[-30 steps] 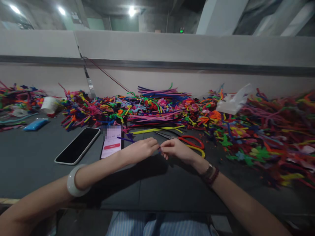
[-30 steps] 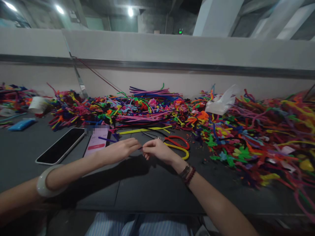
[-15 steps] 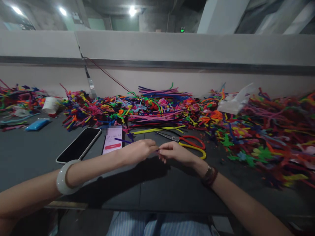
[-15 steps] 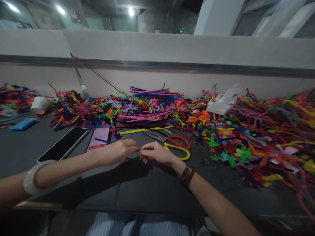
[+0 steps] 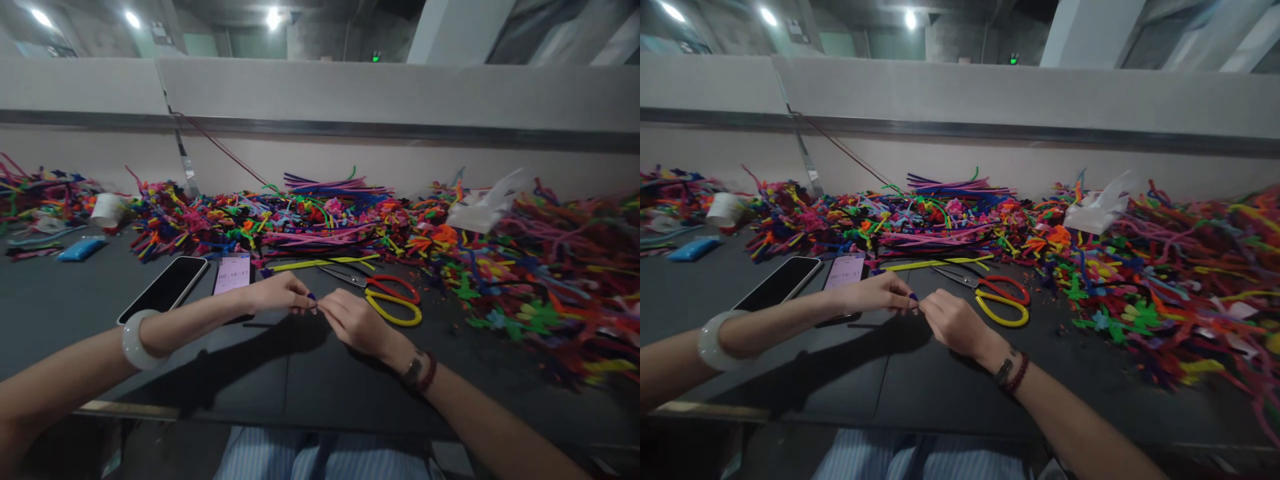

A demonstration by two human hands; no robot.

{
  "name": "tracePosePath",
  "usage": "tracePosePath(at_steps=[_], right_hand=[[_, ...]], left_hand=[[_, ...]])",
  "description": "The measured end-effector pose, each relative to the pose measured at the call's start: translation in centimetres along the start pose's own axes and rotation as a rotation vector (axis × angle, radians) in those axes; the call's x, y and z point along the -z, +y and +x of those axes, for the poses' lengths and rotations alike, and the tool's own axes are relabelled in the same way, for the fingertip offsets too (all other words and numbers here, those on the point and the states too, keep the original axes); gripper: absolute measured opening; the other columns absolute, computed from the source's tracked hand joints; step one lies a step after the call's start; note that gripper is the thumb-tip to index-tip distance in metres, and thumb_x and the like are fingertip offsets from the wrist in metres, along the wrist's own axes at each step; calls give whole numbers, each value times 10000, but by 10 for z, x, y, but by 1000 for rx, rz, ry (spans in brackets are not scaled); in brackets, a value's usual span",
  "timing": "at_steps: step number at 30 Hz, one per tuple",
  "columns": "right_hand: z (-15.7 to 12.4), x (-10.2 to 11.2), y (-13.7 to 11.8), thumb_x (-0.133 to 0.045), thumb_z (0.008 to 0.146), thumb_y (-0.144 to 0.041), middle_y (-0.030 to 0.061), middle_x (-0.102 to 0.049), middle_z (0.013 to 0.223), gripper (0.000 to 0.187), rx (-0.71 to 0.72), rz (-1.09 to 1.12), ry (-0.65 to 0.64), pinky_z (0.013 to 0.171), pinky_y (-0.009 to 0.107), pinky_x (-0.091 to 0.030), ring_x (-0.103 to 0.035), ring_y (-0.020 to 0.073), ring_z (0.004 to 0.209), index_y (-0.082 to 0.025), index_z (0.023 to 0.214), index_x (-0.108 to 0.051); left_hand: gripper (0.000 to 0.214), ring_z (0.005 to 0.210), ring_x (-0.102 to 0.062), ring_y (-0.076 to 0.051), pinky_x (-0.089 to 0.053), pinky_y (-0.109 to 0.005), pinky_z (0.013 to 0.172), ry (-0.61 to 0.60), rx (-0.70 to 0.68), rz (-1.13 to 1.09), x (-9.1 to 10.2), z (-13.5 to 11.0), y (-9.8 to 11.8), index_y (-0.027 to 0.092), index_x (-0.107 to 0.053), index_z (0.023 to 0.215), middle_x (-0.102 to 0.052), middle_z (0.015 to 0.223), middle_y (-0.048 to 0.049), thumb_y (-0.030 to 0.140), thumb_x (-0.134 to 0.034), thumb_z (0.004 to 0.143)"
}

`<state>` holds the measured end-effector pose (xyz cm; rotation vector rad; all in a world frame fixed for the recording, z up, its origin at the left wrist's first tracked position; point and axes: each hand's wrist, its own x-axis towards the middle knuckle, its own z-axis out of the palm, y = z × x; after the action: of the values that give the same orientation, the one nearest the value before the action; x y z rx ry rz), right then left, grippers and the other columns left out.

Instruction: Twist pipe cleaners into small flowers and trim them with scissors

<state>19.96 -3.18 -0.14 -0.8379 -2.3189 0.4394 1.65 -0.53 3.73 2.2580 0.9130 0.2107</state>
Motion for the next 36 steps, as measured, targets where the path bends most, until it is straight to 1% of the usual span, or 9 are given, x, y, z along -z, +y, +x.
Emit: tracePosePath(at_steps=[3, 7, 10, 13, 17, 21, 24, 31, 36], right_hand=[[4, 2, 2, -466, 808, -242, 58, -587, 700, 167, -231, 281, -41, 640, 293, -428, -531, 154, 662, -160, 740, -593], [7, 6, 10, -577, 725, -325, -4, -551, 575, 213, -692, 1002, -297, 516, 209, -410, -498, 75, 490, -130, 641, -587], [7, 8, 16, -641, 668, -296, -12, -552, 555, 202, -831, 1222, -416, 498, 168, -394, -488, 47, 470, -108, 616, -588], [6, 8, 17, -652, 656, -267, -14, -546, 563, 187, -845, 1264, -458, 491, 155, -382, -478, 37, 469, -101, 607, -582], [4, 6, 12, -611, 690, -264, -19, -523, 559, 152, -706, 1019, -325, 509, 186, -377, -462, 59, 487, -120, 646, -587], [2, 7, 0, -508, 774, -216, 42, -569, 705, 124, -234, 387, -108, 630, 265, -395, -496, 137, 659, -152, 751, -610], [2, 8, -6, -469, 797, -179, 74, -588, 792, 139, -10, 220, -61, 719, 300, -390, -501, 165, 764, -160, 794, -606], [11, 12, 5, -580, 721, -288, -23, -524, 568, 150, -497, 724, -50, 524, 215, -388, -473, 83, 507, -139, 703, -568], [11, 10, 14, -646, 657, -352, -43, -508, 494, 236, -651, 974, -4, 445, 184, -339, -427, 50, 423, -131, 623, -570]], left_hand=[[261, 565, -509, -95, -363, -174, 534, 84, -63, 155, 0, -6, 3, 100, -629, 767, -581, 616, -15, 210, -397, 814], [240, 736, -523, -148, -388, -234, 668, 133, -384, 691, -8, -16, 6, 102, -584, 878, -590, 808, -87, 87, -352, 819], [260, 719, -511, -154, -396, -252, 669, 98, -524, 913, -11, -21, 6, 104, -561, 895, -572, 792, -92, 96, -307, 843], [278, 703, -510, -150, -396, -252, 659, 78, -535, 937, -11, -23, 7, 110, -569, 850, -573, 788, -94, 96, -291, 847], [216, 703, -521, -142, -388, -237, 647, 113, -338, 603, -12, -18, 9, 108, -594, 807, -590, 776, -89, 102, -378, 807], [226, 529, -481, -95, -349, -201, 509, 56, 103, -171, -11, -11, 4, 99, -628, 711, -553, 572, -21, 224, -452, 779], [220, 498, -452, -71, -319, -179, 464, -77, 299, -696, -9, -11, -2, 91, -641, 697, -534, 542, -2, 288, -547, 721], [235, 575, -500, -69, -377, -182, 565, 119, 243, -993, -24, -14, 3, 101, -645, 701, -596, 651, -23, 333, -614, 686], [226, 579, -522, -66, -409, -189, 604, 153, 195, -1129, -39, -4, 8, 91, -645, 708, -595, 646, -27, 314, -632, 679]])
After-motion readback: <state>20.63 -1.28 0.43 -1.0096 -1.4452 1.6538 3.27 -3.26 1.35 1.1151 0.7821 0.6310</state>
